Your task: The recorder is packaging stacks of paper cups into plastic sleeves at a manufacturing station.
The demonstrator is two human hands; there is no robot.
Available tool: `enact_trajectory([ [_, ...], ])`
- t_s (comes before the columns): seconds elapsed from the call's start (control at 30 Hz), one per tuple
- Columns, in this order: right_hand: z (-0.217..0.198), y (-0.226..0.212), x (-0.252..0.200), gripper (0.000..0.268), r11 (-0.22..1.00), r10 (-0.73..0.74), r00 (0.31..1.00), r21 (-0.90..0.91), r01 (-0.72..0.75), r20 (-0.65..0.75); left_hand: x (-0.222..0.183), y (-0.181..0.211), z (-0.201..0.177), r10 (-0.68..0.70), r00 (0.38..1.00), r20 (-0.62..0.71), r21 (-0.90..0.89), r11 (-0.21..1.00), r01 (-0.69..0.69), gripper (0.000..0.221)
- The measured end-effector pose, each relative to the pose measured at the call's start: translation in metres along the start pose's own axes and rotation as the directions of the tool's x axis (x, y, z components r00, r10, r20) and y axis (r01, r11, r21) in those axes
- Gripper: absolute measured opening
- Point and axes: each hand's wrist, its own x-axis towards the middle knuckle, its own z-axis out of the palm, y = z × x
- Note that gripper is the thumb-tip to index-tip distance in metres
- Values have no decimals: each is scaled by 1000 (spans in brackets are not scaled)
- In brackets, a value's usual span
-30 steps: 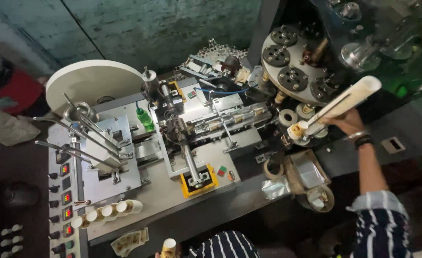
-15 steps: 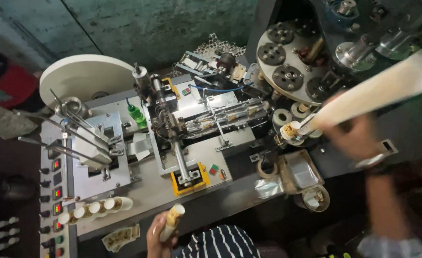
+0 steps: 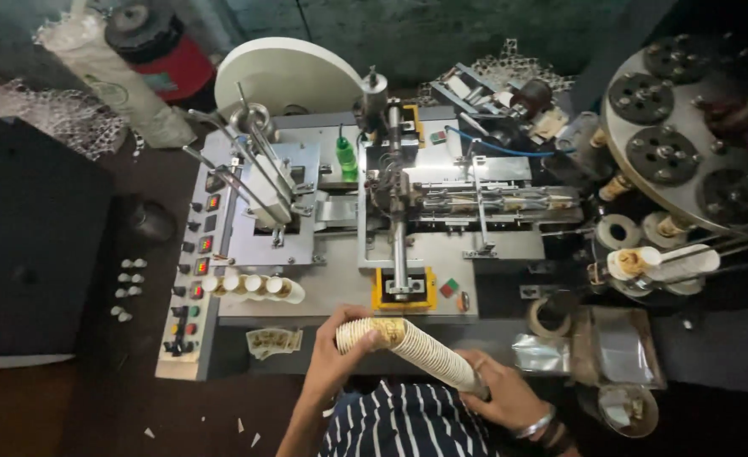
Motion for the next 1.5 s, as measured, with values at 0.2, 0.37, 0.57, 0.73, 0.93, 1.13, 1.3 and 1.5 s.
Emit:
enact_trajectory([
  [0.2,-39,8,2,79,970,53,995,232,-72,88,-19,-25,-25,-138,987,87,200,973,118,37],
  [0.37,-66,7,22,91,942,61,945,332,52,-322,-43,-59,-18,-162,954,251,61,987,152,44],
  [0.57,-64,-27,58,88,698,-75,864,592,402,-498,-67,-65,26,-185,907,379,-171,949,265,80],
  [0.73,-62,-82,77,83,678,-63,950,686,266,-305,-71,-41,50,-281,825,490,-443,735,514,112],
  [0.93,-51,-91,85,72,664,-58,972,718,208,-228,-63,-21,55,-204,890,408,-510,758,407,116],
  [1.13,-38,-93,98,65,685,-57,989,716,137,-135,-45,-29,63,88,954,287,-325,946,11,112],
  [1.3,-36,-87,105,53,685,-27,993,721,103,-116,-36,16,61,72,986,150,-202,978,-41,93],
  [1.5,-43,-93,109,47,734,-56,988,664,140,-147,-41,-13,53,13,987,160,-289,957,34,91],
])
